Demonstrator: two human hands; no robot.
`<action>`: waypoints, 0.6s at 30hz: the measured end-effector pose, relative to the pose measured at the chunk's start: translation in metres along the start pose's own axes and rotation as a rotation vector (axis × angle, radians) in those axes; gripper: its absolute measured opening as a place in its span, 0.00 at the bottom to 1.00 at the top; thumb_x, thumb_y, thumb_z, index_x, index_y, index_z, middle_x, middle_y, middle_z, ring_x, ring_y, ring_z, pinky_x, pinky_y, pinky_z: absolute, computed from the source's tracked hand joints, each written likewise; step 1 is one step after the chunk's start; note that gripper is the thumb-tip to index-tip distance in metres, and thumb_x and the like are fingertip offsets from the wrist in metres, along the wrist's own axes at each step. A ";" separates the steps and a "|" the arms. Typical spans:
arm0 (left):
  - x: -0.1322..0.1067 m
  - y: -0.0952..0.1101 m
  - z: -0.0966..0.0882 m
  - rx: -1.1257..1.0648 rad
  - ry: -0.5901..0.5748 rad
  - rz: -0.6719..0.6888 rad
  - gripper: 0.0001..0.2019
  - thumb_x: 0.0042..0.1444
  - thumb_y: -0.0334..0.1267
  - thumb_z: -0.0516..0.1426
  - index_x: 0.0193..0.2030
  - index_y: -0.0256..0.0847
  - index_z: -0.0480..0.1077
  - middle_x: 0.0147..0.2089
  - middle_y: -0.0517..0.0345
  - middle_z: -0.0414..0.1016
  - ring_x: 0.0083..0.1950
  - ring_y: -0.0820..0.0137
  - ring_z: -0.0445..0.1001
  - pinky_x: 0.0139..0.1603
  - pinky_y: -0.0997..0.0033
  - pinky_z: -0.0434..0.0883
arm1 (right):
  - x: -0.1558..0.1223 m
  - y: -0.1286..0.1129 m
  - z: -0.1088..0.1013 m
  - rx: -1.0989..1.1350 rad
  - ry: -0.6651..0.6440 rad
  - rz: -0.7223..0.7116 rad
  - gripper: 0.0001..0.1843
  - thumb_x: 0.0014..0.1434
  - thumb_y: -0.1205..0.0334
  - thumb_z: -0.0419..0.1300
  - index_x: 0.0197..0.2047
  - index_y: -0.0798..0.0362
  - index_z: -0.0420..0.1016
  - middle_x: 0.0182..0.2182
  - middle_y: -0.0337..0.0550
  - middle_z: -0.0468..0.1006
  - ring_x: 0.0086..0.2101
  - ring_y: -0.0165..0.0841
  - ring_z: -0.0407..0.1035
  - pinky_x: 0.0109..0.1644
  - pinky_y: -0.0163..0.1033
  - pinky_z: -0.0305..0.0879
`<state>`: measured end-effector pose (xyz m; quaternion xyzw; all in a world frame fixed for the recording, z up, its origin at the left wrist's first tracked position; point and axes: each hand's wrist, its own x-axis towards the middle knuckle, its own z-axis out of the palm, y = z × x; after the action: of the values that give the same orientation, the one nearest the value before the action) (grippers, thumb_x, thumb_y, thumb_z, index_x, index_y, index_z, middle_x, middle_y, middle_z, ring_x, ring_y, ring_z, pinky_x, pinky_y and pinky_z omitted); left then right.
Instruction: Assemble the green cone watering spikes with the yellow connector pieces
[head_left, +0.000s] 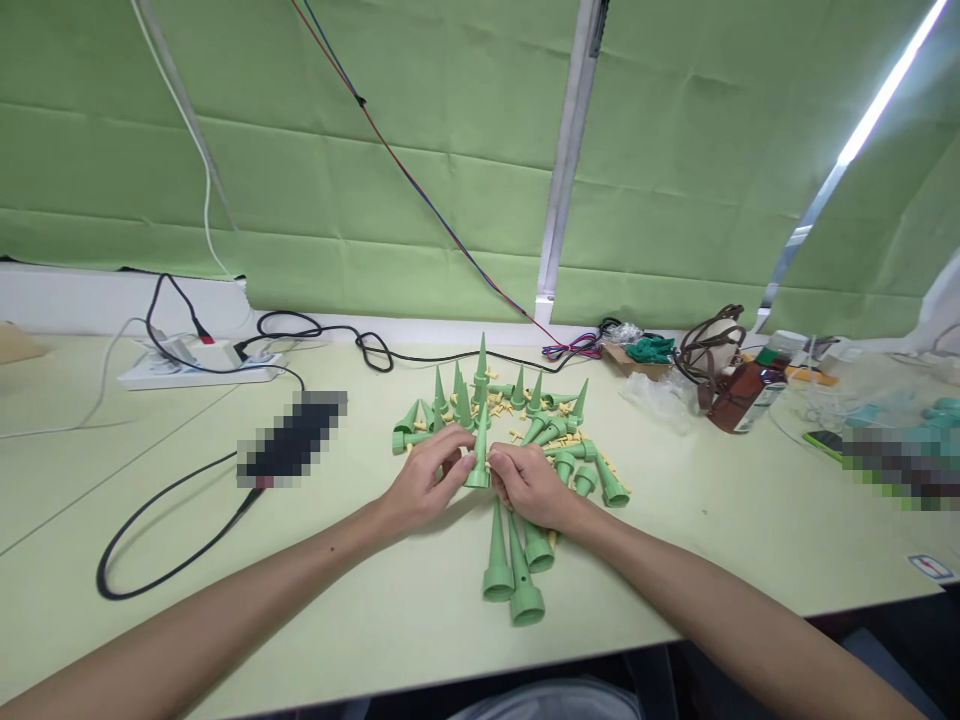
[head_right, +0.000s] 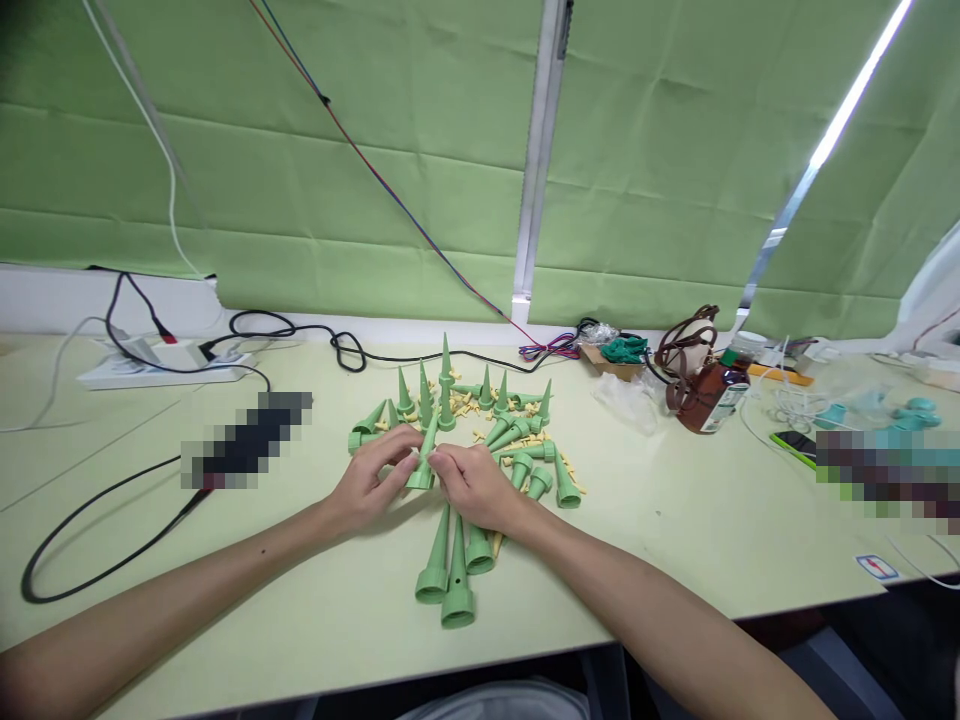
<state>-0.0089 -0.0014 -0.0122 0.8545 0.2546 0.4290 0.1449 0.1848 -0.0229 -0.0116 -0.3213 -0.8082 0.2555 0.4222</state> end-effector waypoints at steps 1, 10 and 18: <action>-0.001 0.000 0.000 0.006 -0.001 0.002 0.09 0.68 0.38 0.48 0.44 0.39 0.67 0.37 0.54 0.68 0.34 0.71 0.67 0.33 0.71 0.66 | 0.000 0.000 0.000 0.003 0.002 0.002 0.26 0.72 0.51 0.40 0.24 0.51 0.58 0.17 0.34 0.61 0.21 0.28 0.57 0.29 0.34 0.56; -0.005 -0.003 0.003 0.048 -0.027 0.036 0.07 0.64 0.35 0.54 0.48 0.40 0.64 0.43 0.53 0.67 0.28 0.76 0.65 0.28 0.74 0.66 | 0.001 0.001 -0.001 -0.003 0.058 0.089 0.30 0.71 0.47 0.40 0.19 0.50 0.56 0.14 0.34 0.58 0.19 0.28 0.53 0.26 0.35 0.53; -0.008 -0.001 0.005 0.202 0.036 0.213 0.09 0.63 0.32 0.56 0.50 0.41 0.64 0.46 0.50 0.68 0.26 0.79 0.63 0.27 0.75 0.66 | 0.003 -0.006 -0.001 0.008 0.080 0.195 0.36 0.71 0.42 0.38 0.14 0.50 0.52 0.10 0.34 0.54 0.16 0.27 0.51 0.25 0.36 0.54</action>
<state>-0.0089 -0.0054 -0.0210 0.8790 0.2069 0.4296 0.0071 0.1823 -0.0247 -0.0057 -0.4067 -0.7544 0.2858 0.4287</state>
